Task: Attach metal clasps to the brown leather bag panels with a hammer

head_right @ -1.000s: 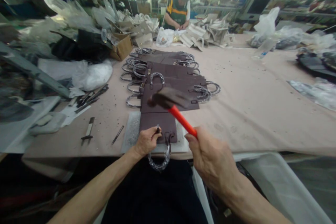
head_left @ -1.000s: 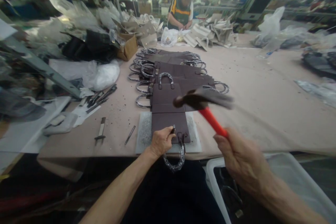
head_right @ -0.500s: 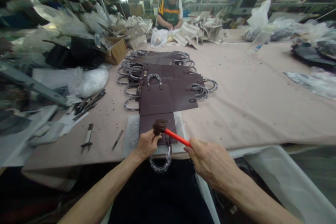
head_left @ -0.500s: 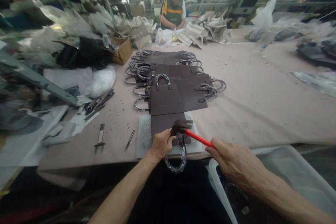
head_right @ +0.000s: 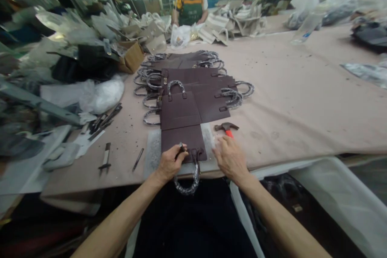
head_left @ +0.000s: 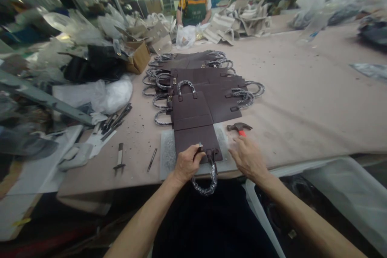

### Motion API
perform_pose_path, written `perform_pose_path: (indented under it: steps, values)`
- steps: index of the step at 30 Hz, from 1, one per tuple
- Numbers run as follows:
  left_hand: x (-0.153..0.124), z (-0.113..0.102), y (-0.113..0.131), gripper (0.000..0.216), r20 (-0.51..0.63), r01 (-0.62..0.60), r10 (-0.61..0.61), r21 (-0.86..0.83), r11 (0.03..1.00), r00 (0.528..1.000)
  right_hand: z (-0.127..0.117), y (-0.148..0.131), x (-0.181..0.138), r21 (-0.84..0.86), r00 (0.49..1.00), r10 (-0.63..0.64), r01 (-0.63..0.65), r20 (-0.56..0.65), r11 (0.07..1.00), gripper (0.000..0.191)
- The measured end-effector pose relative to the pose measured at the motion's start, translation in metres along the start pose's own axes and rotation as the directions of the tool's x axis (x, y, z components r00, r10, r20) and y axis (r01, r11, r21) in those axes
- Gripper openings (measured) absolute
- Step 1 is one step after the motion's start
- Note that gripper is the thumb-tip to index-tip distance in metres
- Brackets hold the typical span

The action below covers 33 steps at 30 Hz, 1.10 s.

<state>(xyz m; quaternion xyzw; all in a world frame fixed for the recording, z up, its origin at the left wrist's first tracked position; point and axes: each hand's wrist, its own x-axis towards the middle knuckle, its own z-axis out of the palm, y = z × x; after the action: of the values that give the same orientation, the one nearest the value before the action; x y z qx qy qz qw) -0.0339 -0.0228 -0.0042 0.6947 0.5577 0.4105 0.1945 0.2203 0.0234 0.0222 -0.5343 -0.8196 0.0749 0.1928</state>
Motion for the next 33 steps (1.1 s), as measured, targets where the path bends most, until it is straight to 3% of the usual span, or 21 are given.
perform_pose_path:
  steps: [3, 5, 7, 9, 11, 13, 15, 16, 18, 20, 22, 26, 27, 33]
  values:
    - [0.0, 0.002, 0.001, 0.013, -0.001, 0.03, -0.03, -0.031, 0.999, 1.0, 0.02, -0.04, 0.005, 0.164, 0.977, -0.214, 0.209, 0.014, 0.964, 0.037]
    - [0.003, 0.004, 0.001, 0.012, -0.003, 0.099, -0.1, -0.108, 0.989, 0.995, 0.031, -0.056, 0.006, 0.188, 0.968, -0.246, 0.234, 0.043, 0.954, 0.036]
    - [0.012, 0.001, -0.001, 0.019, -0.08, 0.22, -0.253, -0.288, 0.932, 0.964, 0.037, -0.062, 0.006, 0.182, 0.972, -0.23, 0.217, 0.052, 0.959, 0.037]
    - [0.023, -0.011, -0.007, 0.031, -0.201, 0.295, -0.447, -0.513, 0.806, 0.872, 0.039, -0.06, 0.005, 0.193, 0.973, -0.226, 0.213, 0.051, 0.958, 0.037]
    - [0.032, -0.035, -0.018, 0.041, -0.287, 0.322, -0.583, -0.612, 0.722, 0.76, 0.04, -0.056, 0.004, 0.209, 0.973, -0.228, 0.214, 0.046, 0.954, 0.037]
    - [0.034, -0.068, -0.032, 0.044, -0.325, 0.43, -0.616, -0.489, 0.759, 0.718, 0.04, -0.054, 0.004, 0.219, 0.974, -0.223, 0.209, 0.041, 0.953, 0.038]
    - [0.03, -0.105, -0.048, 0.038, -0.327, 0.565, -0.575, -0.136, 0.814, 0.75, 0.042, -0.053, 0.004, 0.223, 0.975, -0.22, 0.207, 0.035, 0.952, 0.038]
    - [0.026, -0.121, -0.056, 0.034, -0.306, 0.603, -0.553, 0.095, 0.792, 0.775, 0.043, -0.053, 0.005, 0.224, 0.975, -0.221, 0.209, 0.033, 0.952, 0.038]
    - [0.016, -0.145, -0.069, 0.029, -0.24, 0.608, -0.574, 0.492, 0.623, 0.783, 0.044, -0.053, 0.005, 0.223, 0.975, -0.221, 0.209, 0.03, 0.952, 0.037]
    - [0.007, -0.157, -0.078, 0.029, -0.206, 0.581, -0.662, 0.7, 0.415, 0.721, 0.045, -0.053, 0.005, 0.22, 0.974, -0.224, 0.212, 0.03, 0.952, 0.036]
    - [0.0, -0.159, -0.078, 0.031, -0.208, 0.553, -0.696, 0.771, 0.315, 0.687, 0.046, -0.052, 0.006, 0.214, 0.973, -0.23, 0.221, 0.023, 0.952, 0.036]
    - [-0.007, -0.146, -0.063, 0.031, -0.217, 0.504, -0.602, 0.785, 0.361, 0.769, 0.048, -0.05, 0.007, 0.188, 0.968, -0.251, 0.246, 0.002, 0.951, 0.036]
    - [-0.008, -0.143, -0.059, 0.029, -0.207, 0.503, -0.602, 0.778, 0.377, 0.771, 0.049, -0.05, 0.007, 0.182, 0.966, -0.258, 0.254, -0.002, 0.95, 0.036]
    - [-0.008, -0.132, -0.057, 0.021, -0.067, 0.578, -0.762, 0.695, 0.428, 0.644, 0.053, -0.049, 0.01, 0.163, 0.96, -0.279, 0.279, -0.026, 0.946, 0.036]
